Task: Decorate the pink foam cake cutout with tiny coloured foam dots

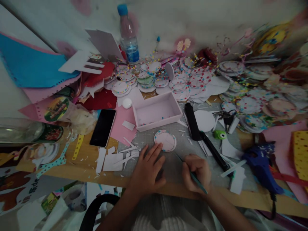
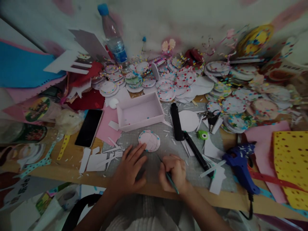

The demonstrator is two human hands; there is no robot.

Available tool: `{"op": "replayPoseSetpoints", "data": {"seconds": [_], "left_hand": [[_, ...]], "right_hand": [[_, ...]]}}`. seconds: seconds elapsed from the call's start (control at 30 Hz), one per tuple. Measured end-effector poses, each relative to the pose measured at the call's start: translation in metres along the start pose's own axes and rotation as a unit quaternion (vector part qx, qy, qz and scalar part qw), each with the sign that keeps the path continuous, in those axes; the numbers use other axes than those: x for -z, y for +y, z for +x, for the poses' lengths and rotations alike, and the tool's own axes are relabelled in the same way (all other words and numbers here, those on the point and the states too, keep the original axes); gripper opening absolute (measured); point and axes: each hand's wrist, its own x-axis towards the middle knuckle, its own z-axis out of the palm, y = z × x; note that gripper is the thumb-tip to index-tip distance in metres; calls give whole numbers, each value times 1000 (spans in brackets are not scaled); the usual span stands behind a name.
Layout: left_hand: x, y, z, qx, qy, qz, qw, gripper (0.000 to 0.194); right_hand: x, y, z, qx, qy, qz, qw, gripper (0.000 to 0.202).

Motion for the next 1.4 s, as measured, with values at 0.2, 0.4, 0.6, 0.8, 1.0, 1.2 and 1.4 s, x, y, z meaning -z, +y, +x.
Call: {"op": "replayPoseSetpoints", "data": {"seconds": [0.2,0.4,0.6,0.8,1.0,1.2,1.4], "left_hand": [[2,0,-1,-6,-6,21,1000,65],[3,0,-1,-12,8,28,1000,65],[5,1,-13,-41,112,13,993,47],[35,-13,-22,6,285,7,959,20],[62,-50,26,35,319,91,943,36],[49,-64,48,-7,259,126,957,20],[29,-54,33,-21,302,138,943,27]], "right_hand": [[-4,-3,-1,-48,112,-11,992,22],[0,-15,-1,-71,164,-32,983,19],[33,-22,-3,-129,206,-74,967,20],[63,-26,38,-135,164,-35,977,17],[36,-12,120,-156,-30,140,977,16],[-5,5,152,-153,-109,186,964,20],[7,8,125,-143,-108,173,968,26]]}}
